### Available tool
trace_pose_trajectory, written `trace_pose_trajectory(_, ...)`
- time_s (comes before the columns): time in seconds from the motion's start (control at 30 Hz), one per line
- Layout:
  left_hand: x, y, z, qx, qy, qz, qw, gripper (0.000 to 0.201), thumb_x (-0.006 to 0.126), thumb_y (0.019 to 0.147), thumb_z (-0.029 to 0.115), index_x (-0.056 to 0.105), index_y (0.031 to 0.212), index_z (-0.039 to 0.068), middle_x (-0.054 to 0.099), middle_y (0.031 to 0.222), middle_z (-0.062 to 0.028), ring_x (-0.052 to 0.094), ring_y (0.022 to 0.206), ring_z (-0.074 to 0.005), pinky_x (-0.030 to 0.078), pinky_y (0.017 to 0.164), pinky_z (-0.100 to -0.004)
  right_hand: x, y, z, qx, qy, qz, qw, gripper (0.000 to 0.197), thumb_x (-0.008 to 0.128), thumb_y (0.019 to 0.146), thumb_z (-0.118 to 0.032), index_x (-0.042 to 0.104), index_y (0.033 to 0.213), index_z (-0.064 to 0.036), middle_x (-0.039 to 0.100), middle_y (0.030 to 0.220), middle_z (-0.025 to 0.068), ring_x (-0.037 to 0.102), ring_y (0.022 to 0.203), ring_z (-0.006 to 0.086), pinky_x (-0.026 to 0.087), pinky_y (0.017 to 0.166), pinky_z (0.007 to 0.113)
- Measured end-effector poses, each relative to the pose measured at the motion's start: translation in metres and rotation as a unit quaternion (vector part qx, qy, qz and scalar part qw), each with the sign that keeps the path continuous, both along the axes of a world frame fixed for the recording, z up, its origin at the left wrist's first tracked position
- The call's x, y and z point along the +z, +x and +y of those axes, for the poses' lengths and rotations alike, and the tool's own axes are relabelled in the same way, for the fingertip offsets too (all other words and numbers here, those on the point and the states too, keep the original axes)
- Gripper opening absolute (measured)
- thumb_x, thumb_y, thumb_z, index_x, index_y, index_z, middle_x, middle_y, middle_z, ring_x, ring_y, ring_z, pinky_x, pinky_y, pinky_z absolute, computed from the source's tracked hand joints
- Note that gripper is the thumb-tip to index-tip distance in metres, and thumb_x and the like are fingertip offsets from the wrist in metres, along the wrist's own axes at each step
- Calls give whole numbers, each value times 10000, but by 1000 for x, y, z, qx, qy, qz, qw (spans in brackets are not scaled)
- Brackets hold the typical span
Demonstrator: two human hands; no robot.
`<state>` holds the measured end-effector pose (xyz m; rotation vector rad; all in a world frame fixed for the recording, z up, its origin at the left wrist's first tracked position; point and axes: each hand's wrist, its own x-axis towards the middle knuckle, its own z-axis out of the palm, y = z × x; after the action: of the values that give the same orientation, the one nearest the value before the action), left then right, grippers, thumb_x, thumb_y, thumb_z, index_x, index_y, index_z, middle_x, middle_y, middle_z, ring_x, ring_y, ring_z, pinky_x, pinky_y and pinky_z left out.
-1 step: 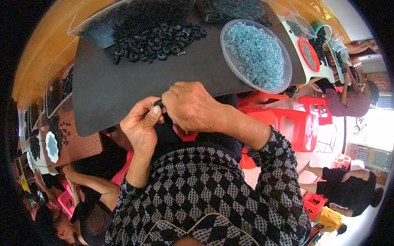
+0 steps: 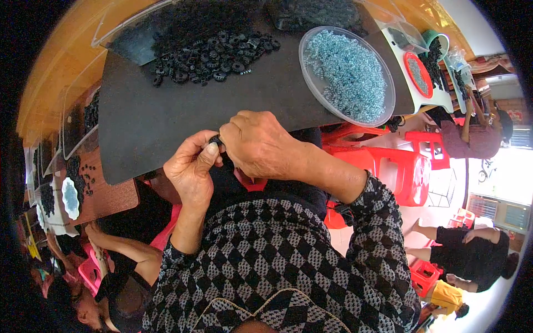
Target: The person assembles small components by picking up springs and black plastic parts and inserting the springs into the plastic parts by hand.
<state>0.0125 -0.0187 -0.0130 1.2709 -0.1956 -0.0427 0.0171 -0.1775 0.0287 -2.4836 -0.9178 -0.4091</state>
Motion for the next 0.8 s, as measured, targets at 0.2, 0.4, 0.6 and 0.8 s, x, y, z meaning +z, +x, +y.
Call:
trace_pose_trajectory(0.2,3,3,-2,-12,4,26,1000,181,648,825,41,627,962,-76,641,792,-77,568,633,-95,470,559,-196,5,-4,-2,-29,44,93,994,239,596,728,-18,529,947,53,541,736,141,539,682,315,443,601,397)
trace_pose_trajectory(0.4,12,5,-6,-15,-16,63,998,141,640,831,24,637,943,-62,639,808,-35,550,674,-69,464,608,-193,0,-7,4,-72,41,35,996,214,640,706,-129,468,777,-23,499,689,130,520,683,302,426,606,402)
trace_pose_trajectory(0.6,12,3,-8,32,26,46,998,150,668,789,13,650,918,-61,653,827,-61,575,699,-105,470,665,-220,-10,-3,10,-92,2,-55,994,215,647,659,-116,463,725,-28,443,640,97,487,614,260,420,566,355)
trace_pose_trajectory(0.8,7,1,-12,58,-37,55,996,140,678,775,-2,659,904,-54,653,838,-55,572,746,-102,455,714,-217,-20,-1,17,-110,-12,-116,987,195,631,644,-85,458,716,-30,434,620,89,473,575,250,417,549,339)
